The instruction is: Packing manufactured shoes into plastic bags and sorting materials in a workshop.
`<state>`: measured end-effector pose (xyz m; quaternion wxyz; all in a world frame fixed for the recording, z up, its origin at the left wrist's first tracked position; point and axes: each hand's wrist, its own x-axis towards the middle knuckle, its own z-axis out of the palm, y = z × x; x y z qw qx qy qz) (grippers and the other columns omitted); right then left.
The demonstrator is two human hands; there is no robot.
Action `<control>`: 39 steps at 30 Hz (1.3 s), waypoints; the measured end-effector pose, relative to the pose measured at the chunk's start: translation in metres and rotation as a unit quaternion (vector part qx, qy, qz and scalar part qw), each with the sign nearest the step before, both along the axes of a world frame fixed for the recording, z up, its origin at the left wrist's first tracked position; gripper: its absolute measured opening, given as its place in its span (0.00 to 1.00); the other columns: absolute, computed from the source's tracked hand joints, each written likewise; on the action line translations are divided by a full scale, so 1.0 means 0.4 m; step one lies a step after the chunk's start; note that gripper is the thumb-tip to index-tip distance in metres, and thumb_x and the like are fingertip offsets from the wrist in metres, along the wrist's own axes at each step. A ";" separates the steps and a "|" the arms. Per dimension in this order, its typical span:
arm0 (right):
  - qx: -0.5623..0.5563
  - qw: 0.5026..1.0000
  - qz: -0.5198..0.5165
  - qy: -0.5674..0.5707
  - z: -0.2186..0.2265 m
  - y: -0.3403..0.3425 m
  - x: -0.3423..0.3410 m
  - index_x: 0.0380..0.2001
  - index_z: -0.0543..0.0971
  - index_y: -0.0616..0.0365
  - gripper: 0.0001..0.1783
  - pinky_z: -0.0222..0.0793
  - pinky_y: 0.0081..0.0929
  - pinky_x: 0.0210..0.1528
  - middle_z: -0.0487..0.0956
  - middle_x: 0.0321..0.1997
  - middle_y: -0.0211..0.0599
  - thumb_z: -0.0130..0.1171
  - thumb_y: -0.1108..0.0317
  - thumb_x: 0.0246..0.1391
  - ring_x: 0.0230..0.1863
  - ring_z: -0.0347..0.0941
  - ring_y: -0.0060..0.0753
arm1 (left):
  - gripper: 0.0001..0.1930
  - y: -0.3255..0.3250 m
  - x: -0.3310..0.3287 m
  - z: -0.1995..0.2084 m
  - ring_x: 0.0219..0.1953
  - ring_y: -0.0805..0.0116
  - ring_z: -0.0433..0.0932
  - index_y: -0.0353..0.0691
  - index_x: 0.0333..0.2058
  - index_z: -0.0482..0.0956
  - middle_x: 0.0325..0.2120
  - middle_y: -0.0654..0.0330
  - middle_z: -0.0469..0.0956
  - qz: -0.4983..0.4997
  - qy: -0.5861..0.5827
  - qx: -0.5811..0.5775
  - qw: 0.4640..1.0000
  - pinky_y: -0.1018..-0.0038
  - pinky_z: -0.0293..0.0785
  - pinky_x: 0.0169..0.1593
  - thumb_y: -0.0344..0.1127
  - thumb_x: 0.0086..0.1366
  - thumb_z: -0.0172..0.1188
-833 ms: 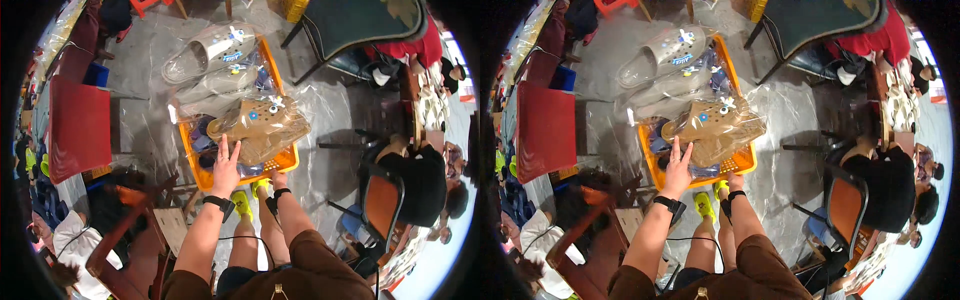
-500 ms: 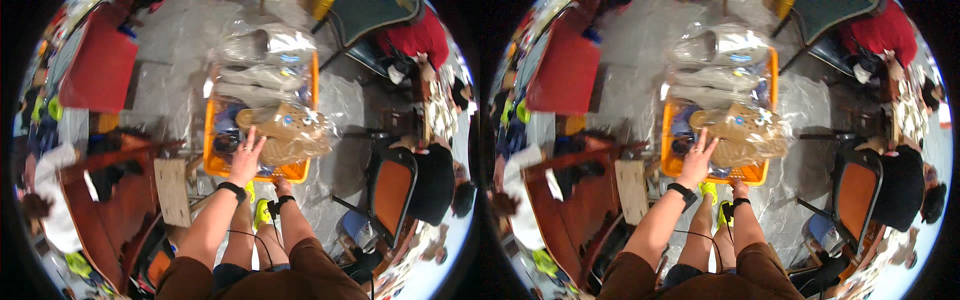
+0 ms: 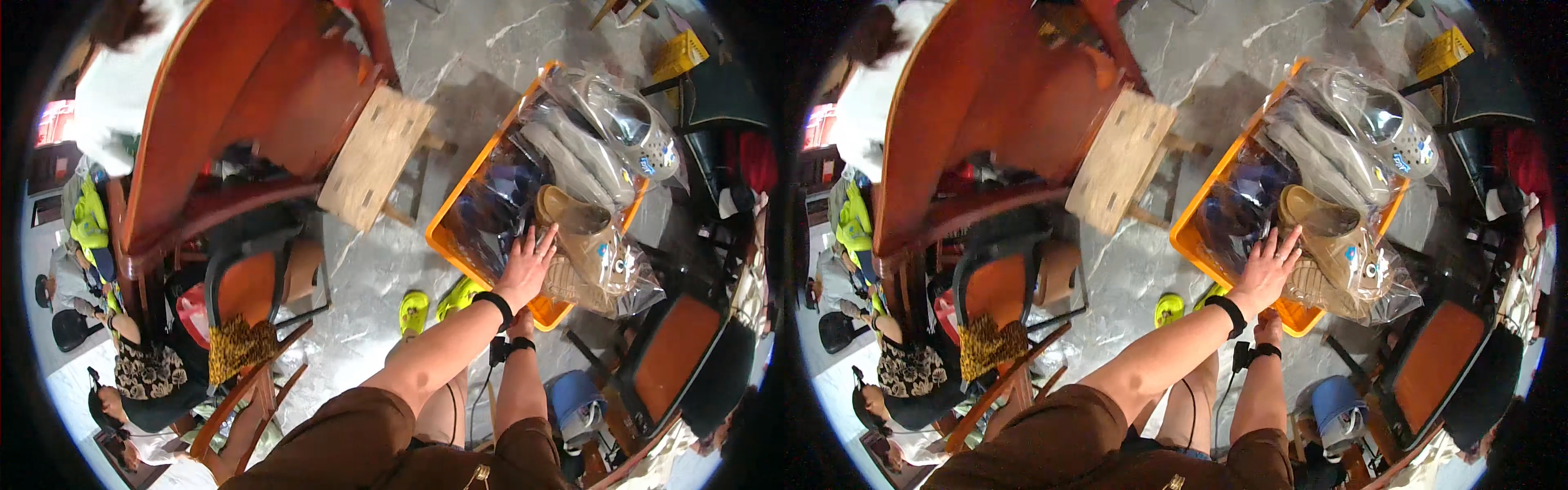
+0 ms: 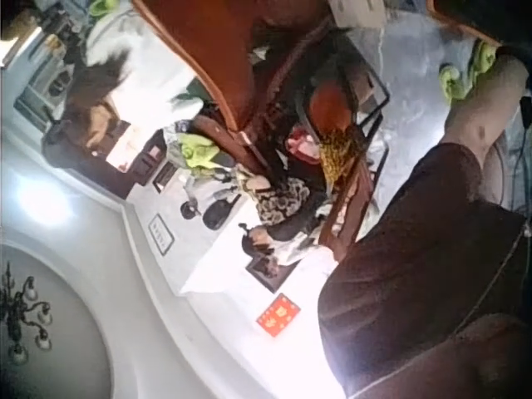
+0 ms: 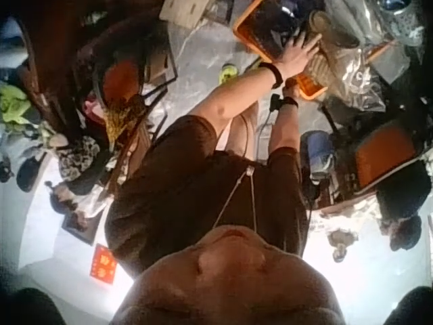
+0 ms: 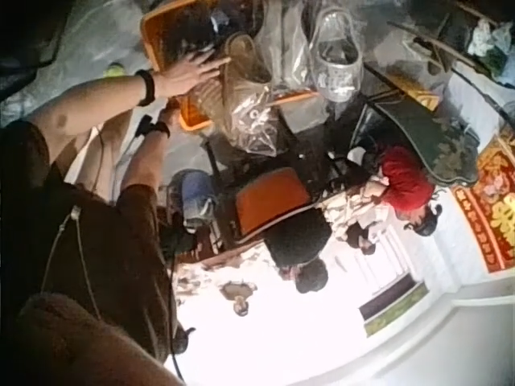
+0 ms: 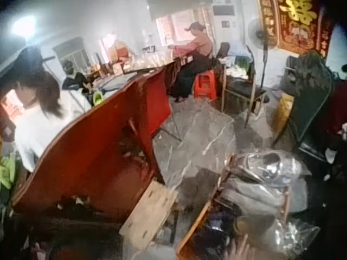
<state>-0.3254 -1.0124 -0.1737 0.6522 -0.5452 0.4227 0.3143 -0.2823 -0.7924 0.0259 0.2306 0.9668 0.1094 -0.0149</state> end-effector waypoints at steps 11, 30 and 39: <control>0.108 0.981 0.156 0.042 -0.106 -0.188 -0.587 0.37 0.76 0.45 0.11 0.65 0.20 0.28 0.79 0.34 0.22 0.53 0.53 0.58 0.29 0.70 0.20 | 0.23 -0.225 -0.530 -0.053 0.68 0.42 0.49 0.46 0.54 0.77 0.70 0.57 0.44 0.020 0.051 0.094 0.994 0.50 0.56 0.63 0.42 0.61 0.50; 0.127 0.961 0.189 0.156 -0.402 -0.568 -0.883 0.44 0.77 0.46 0.17 0.72 0.25 0.38 0.80 0.42 0.26 0.48 0.50 0.61 0.38 0.75 0.24 | 0.18 -0.433 -1.170 -0.054 0.68 0.44 0.49 0.47 0.45 0.84 0.71 0.57 0.44 0.013 0.087 0.059 0.994 0.52 0.59 0.59 0.43 0.59 0.54; 0.091 0.991 0.069 0.071 -0.353 -0.482 -1.326 0.47 0.77 0.46 0.19 0.75 0.28 0.42 0.81 0.46 0.28 0.45 0.49 0.62 0.43 0.77 0.26 | 0.20 -0.480 -1.514 -0.140 0.66 0.42 0.55 0.31 0.48 0.78 0.68 0.52 0.50 0.110 0.040 -0.098 0.988 0.54 0.67 0.50 0.32 0.56 0.52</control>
